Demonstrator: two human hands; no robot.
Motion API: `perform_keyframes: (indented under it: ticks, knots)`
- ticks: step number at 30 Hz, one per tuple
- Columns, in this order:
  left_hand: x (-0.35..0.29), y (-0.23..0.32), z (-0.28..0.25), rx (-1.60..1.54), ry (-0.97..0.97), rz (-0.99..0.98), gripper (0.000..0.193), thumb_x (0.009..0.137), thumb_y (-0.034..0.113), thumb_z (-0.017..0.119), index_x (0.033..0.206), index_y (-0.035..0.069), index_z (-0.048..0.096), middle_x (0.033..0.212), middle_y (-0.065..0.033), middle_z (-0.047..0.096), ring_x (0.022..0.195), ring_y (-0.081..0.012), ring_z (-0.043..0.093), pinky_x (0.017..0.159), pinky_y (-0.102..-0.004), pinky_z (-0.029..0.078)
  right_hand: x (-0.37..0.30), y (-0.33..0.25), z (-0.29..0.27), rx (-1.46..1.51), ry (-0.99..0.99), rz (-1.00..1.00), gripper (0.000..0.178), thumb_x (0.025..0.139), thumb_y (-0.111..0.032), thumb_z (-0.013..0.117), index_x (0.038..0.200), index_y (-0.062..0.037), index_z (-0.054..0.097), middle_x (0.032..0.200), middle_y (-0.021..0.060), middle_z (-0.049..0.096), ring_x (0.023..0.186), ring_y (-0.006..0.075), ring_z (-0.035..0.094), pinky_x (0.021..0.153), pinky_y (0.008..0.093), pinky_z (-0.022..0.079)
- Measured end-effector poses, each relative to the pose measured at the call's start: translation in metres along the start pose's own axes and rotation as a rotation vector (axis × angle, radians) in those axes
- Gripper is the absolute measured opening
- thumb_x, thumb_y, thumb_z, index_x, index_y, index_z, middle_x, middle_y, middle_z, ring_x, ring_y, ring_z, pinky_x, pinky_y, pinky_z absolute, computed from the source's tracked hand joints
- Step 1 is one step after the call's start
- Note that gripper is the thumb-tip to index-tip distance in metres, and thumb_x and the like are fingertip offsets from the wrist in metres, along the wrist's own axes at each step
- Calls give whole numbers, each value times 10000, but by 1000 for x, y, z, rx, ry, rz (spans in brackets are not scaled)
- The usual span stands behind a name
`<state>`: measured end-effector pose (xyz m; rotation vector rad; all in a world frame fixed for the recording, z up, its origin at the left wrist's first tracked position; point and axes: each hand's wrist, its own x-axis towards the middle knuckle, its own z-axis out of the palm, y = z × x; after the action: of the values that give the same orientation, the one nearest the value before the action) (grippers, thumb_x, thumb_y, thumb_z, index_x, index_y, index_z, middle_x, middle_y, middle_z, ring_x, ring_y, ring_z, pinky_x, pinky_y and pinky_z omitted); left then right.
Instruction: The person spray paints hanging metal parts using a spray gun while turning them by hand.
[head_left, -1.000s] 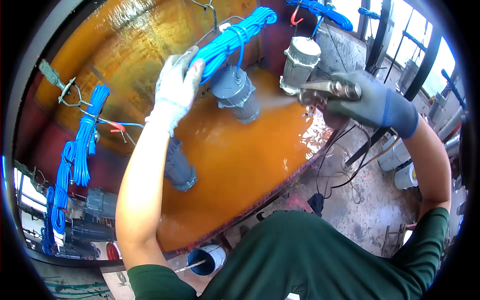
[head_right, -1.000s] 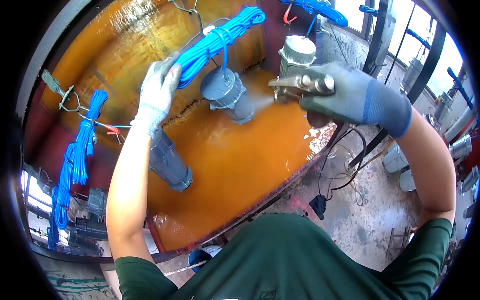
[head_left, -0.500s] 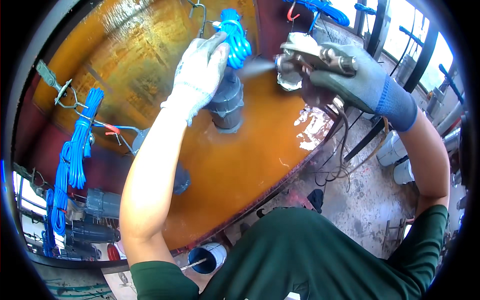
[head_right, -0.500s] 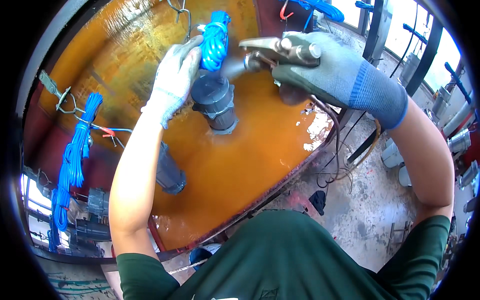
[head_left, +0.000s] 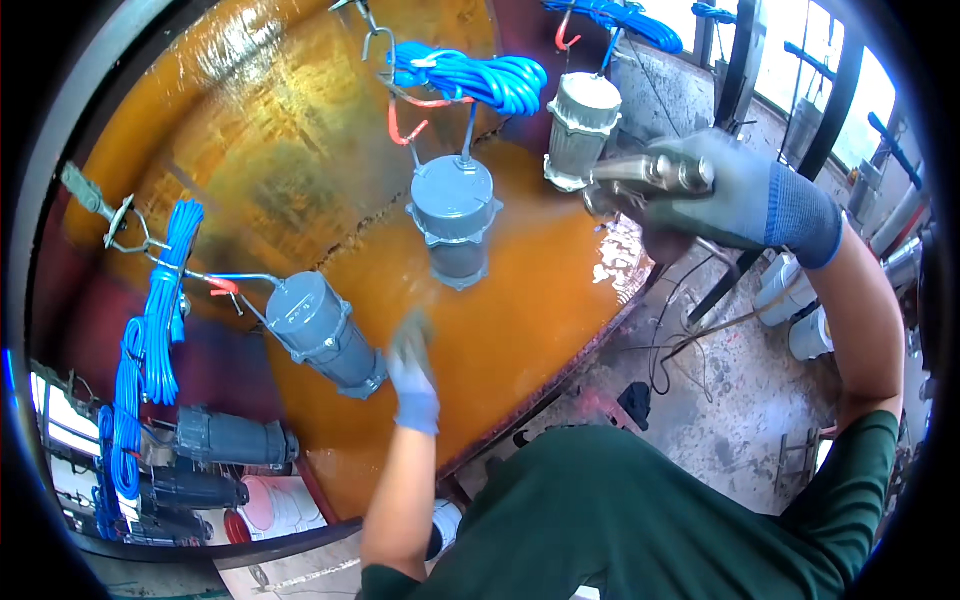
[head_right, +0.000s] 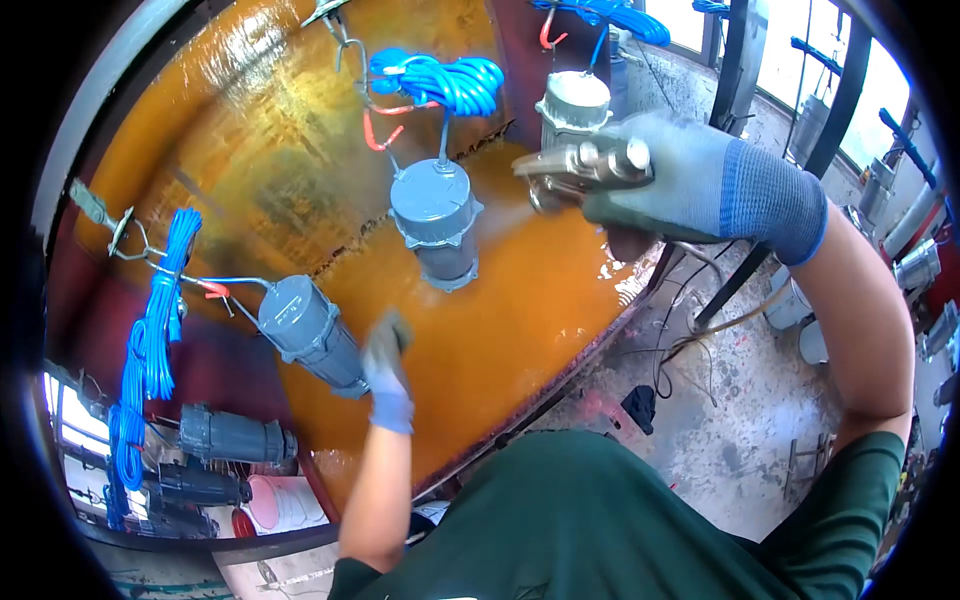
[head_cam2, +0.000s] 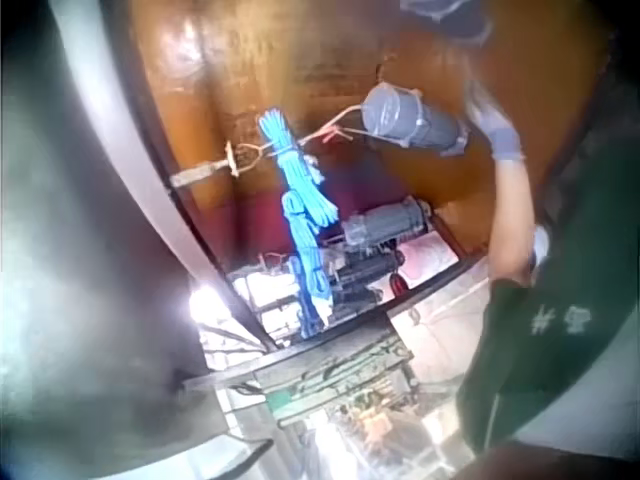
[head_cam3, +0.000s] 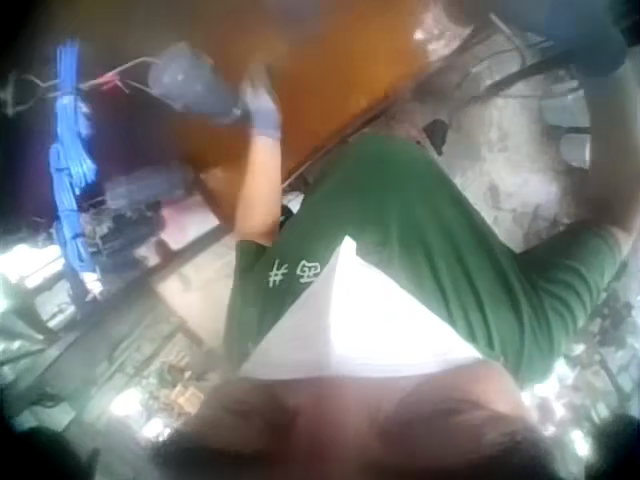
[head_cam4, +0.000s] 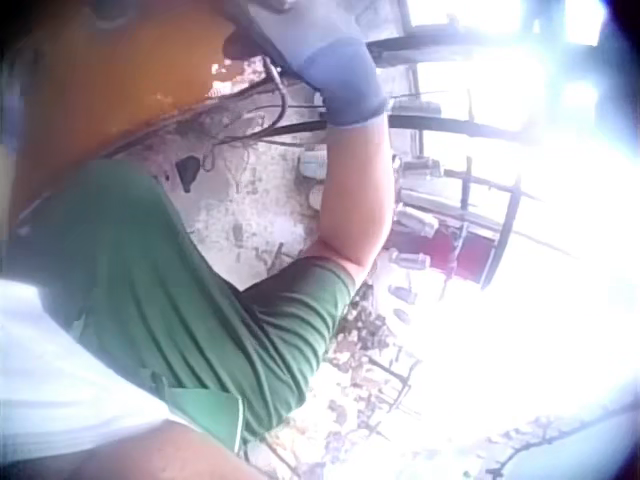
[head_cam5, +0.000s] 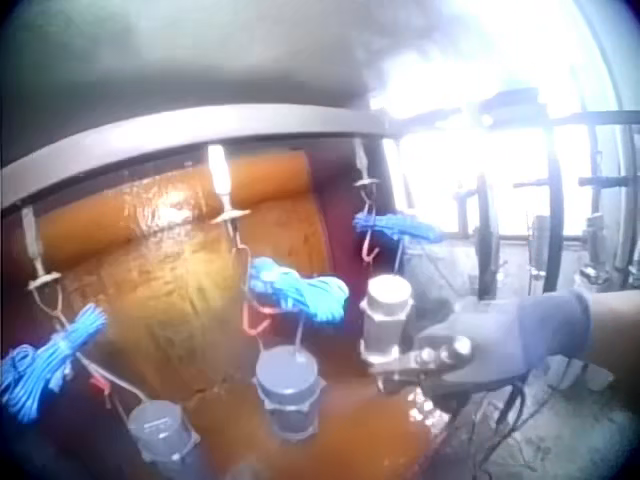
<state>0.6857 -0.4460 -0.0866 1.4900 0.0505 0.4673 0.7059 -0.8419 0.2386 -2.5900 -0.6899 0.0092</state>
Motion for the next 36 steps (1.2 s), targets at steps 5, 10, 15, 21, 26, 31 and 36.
perform_keyframes:
  ticks: [5,10,15,21,26,31,36]
  knots:
    - [-144,-165,-109,346,-24,-434,264,1091,150,488,1107,-3,702,935,-47,655,811,-156,587,744,-324,489,-5,18,-4,-23,-17,148,378,948,-328,753,1161,-20,704,914,139,766,841,202,769,785,349,619]
    - [-287,-271,-222,954,-252,-287,252,1035,148,501,1098,47,723,1034,-177,727,896,-345,692,787,-453,540,-21,60,18,491,120,170,304,994,-223,755,1203,-8,708,977,57,764,846,95,708,747,285,593]
    - [-386,-284,-276,1147,-318,-1005,334,1019,302,511,1129,75,730,1115,-203,751,1023,-439,712,869,-505,561,-32,87,50,404,-59,3,332,994,-217,766,1239,-2,701,979,67,746,892,86,697,772,272,583]
    - [-401,-257,-291,1063,-385,-1149,350,1032,318,512,1056,53,741,1060,-169,772,996,-379,729,883,-472,568,-37,125,69,730,189,158,419,984,-202,759,1341,-10,657,1006,23,720,823,64,638,724,242,520]
    - [-345,-209,-235,1120,-407,-890,376,1052,328,522,1040,37,760,996,-157,784,904,-315,745,807,-427,574,-36,107,54,720,161,230,370,995,-210,753,1281,10,672,1035,41,749,939,92,684,854,289,568]
    - [-353,-246,-238,1360,-425,-692,401,1070,301,456,1147,31,743,1174,-198,754,1117,-365,697,969,-424,532,-25,85,24,369,-120,59,316,995,-236,751,1211,-11,699,987,79,755,903,100,696,812,308,585]
    - [-316,-182,-163,1225,-550,-895,390,1066,289,445,1162,40,730,1211,-209,729,1161,-398,663,993,-448,519,-3,71,8,506,201,-191,287,1032,-202,702,1245,-9,690,1005,69,760,891,94,711,762,276,594]
